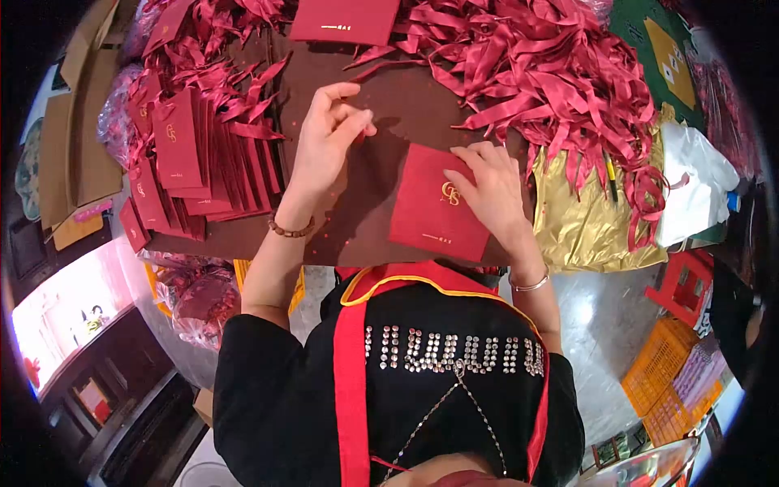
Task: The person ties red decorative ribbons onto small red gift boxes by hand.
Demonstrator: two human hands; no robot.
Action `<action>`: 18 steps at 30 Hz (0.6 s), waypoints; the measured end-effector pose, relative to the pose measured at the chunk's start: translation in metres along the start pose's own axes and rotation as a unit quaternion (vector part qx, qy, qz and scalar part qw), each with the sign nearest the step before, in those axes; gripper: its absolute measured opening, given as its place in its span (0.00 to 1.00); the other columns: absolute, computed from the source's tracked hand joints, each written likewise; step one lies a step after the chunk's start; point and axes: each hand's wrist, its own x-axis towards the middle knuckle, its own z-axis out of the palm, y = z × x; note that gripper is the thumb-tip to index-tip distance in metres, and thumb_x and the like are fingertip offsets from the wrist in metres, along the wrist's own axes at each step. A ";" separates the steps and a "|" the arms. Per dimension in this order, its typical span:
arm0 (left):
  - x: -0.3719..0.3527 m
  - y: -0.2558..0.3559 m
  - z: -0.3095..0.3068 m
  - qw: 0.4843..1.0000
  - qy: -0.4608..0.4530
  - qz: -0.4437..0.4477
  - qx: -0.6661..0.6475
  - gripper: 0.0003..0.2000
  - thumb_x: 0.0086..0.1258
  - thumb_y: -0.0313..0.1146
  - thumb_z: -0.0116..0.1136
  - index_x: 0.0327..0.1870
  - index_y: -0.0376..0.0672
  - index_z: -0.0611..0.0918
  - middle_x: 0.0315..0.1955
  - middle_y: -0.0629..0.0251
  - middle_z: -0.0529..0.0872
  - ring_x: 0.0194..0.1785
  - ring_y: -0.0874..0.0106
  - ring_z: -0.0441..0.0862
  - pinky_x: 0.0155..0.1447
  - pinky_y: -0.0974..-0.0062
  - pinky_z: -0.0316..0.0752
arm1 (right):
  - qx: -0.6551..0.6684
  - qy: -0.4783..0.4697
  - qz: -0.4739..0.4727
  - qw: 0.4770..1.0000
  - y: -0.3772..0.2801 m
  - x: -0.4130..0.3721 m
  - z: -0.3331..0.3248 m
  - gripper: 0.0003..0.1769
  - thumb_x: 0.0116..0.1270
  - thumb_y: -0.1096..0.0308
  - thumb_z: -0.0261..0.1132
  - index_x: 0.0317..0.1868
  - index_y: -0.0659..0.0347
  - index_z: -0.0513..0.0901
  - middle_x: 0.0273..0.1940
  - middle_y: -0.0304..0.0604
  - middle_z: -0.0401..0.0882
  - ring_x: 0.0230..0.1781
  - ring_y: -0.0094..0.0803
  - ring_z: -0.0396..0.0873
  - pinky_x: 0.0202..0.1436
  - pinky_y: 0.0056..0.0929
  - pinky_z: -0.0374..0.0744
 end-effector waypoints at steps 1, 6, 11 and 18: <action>-0.002 -0.001 0.000 0.998 0.011 0.006 0.062 0.11 0.70 0.25 0.52 0.51 0.36 0.73 0.30 0.66 0.81 0.38 0.78 0.79 0.46 0.80 0.72 | 0.002 -0.002 0.002 1.000 0.000 0.000 0.000 0.17 0.58 0.60 0.67 0.47 0.57 0.82 0.42 0.41 0.76 0.44 0.40 0.73 0.47 0.38 0.70; -0.019 -0.020 0.012 0.989 -0.014 -0.034 0.140 0.07 0.65 0.25 0.57 0.41 0.34 0.82 0.30 0.63 0.85 0.34 0.77 0.81 0.40 0.81 0.74 | 0.014 -0.008 0.003 1.000 0.001 -0.005 0.001 0.18 0.57 0.60 0.68 0.47 0.56 0.82 0.42 0.40 0.76 0.44 0.39 0.73 0.47 0.37 0.70; -0.041 -0.032 0.029 0.972 -0.071 -0.028 0.221 0.10 0.65 0.27 0.59 0.45 0.36 0.81 0.35 0.56 0.87 0.40 0.69 0.85 0.44 0.75 0.77 | 0.022 -0.017 0.000 1.000 -0.003 -0.010 -0.004 0.16 0.56 0.62 0.69 0.45 0.58 0.81 0.38 0.41 0.76 0.41 0.39 0.73 0.46 0.35 0.71; -0.048 -0.024 0.038 0.958 -0.075 -0.003 0.279 0.06 0.60 0.25 0.61 0.37 0.38 0.82 0.31 0.58 0.85 0.37 0.62 0.84 0.41 0.72 0.76 | 0.107 -0.055 0.022 0.992 -0.017 -0.008 -0.013 0.14 0.57 0.66 0.68 0.42 0.62 0.79 0.33 0.47 0.79 0.33 0.47 0.77 0.37 0.37 0.75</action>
